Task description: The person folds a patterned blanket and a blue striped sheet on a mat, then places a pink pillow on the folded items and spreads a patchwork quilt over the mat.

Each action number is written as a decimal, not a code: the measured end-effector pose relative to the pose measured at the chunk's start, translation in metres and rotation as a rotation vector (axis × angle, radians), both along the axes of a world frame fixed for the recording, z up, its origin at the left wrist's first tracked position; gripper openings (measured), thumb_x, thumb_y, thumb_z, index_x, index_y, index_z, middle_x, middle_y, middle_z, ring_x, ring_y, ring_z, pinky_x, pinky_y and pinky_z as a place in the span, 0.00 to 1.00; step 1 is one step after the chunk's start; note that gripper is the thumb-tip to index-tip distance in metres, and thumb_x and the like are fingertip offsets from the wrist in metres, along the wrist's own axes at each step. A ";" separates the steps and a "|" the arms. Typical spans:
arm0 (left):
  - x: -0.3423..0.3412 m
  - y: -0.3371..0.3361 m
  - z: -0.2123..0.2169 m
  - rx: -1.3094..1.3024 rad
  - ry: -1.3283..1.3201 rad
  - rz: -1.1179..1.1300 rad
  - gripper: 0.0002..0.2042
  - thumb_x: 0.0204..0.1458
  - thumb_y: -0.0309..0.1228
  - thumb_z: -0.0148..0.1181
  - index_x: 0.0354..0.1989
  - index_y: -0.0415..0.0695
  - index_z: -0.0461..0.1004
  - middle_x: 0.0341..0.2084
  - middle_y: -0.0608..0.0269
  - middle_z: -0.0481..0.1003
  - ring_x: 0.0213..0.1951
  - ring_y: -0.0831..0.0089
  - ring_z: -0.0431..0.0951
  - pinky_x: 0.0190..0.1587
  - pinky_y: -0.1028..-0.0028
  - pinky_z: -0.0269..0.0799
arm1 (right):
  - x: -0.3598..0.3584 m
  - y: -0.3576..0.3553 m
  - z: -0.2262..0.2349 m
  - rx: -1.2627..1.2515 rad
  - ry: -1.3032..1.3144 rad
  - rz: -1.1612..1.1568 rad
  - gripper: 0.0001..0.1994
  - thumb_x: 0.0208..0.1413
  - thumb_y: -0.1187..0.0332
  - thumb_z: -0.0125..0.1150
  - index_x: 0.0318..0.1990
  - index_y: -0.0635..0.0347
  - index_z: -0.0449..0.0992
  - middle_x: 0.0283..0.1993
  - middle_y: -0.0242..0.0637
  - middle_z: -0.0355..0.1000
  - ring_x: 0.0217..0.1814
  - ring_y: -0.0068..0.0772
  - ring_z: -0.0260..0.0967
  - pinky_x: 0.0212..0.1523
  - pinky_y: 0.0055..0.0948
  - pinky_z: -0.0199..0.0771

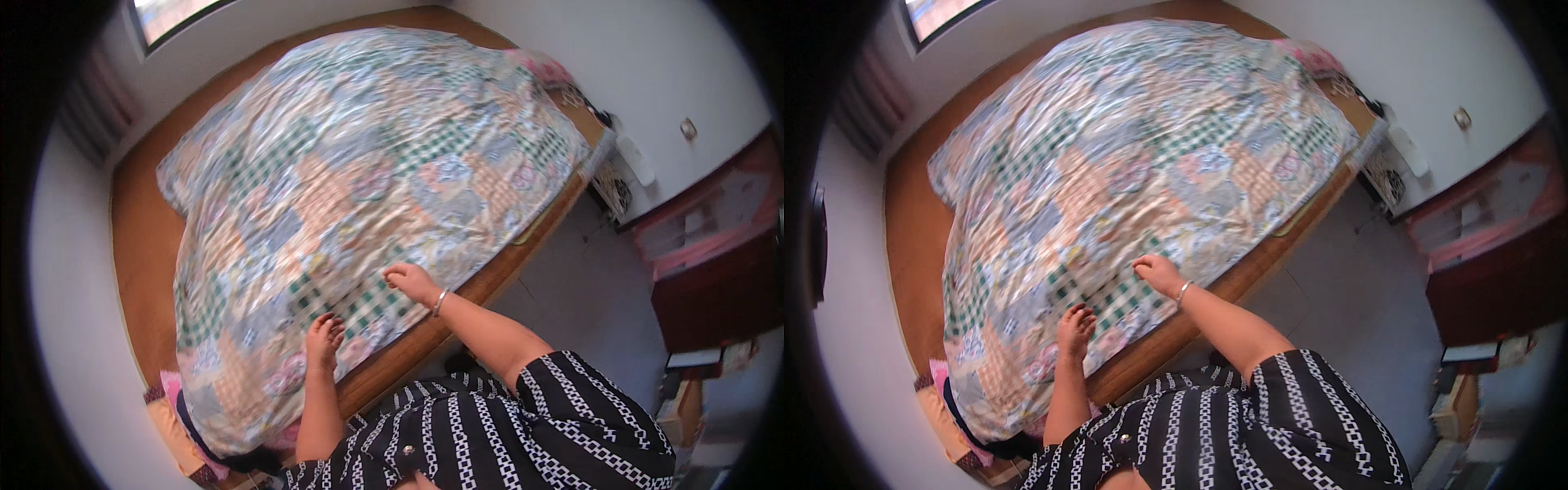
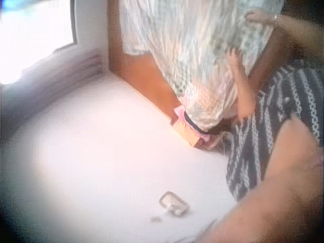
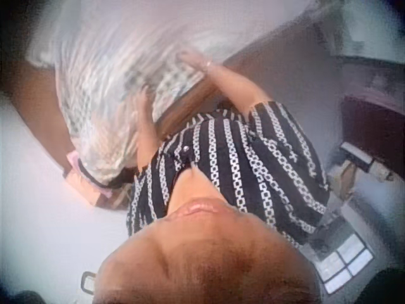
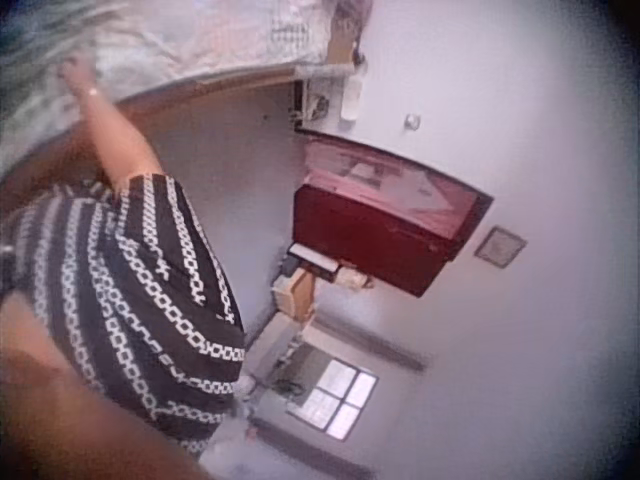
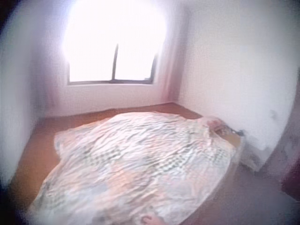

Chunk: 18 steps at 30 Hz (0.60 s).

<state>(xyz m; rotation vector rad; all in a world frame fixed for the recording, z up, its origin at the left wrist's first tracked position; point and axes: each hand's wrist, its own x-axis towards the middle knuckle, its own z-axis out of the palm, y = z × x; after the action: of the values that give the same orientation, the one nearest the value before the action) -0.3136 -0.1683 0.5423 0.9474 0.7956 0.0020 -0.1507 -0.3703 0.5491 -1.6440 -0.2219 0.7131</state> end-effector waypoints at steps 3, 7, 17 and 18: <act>0.069 -0.108 0.002 -0.014 0.053 -0.153 0.13 0.51 0.29 0.48 0.45 0.43 0.66 0.34 0.61 0.73 0.32 0.73 0.73 0.32 0.77 0.70 | 0.035 -0.136 0.020 0.105 0.049 -0.155 0.12 0.51 0.69 0.49 0.38 0.66 0.72 0.31 0.34 0.72 0.31 0.22 0.69 0.34 0.22 0.69; 0.152 -0.233 -0.001 -0.088 0.054 -0.199 0.14 0.52 0.30 0.46 0.47 0.42 0.65 0.37 0.57 0.71 0.35 0.70 0.72 0.33 0.76 0.70 | 0.061 -0.293 0.020 0.081 0.057 -0.268 0.10 0.50 0.71 0.49 0.36 0.66 0.73 0.30 0.34 0.72 0.30 0.21 0.69 0.35 0.22 0.69; 0.324 -0.473 0.104 0.178 -0.229 -0.714 0.14 0.48 0.27 0.50 0.44 0.39 0.67 0.34 0.60 0.73 0.37 0.73 0.72 0.38 0.76 0.67 | 0.175 -0.519 0.171 -0.040 -0.411 -0.226 0.10 0.49 0.76 0.46 0.37 0.65 0.73 0.35 0.39 0.72 0.36 0.30 0.69 0.38 0.25 0.68; 0.332 -0.480 0.137 0.247 -0.385 -0.849 0.12 0.47 0.27 0.51 0.41 0.38 0.69 0.34 0.59 0.73 0.37 0.73 0.72 0.39 0.75 0.67 | 0.186 -0.513 0.205 0.036 -0.627 -0.124 0.11 0.46 0.79 0.46 0.37 0.63 0.74 0.37 0.41 0.71 0.36 0.33 0.69 0.38 0.27 0.69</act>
<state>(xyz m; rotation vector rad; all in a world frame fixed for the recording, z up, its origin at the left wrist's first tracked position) 0.0182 -0.6484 0.6793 1.4101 -0.0036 -0.4501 0.0357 -0.8835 0.7541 -1.7897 -0.5692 0.0803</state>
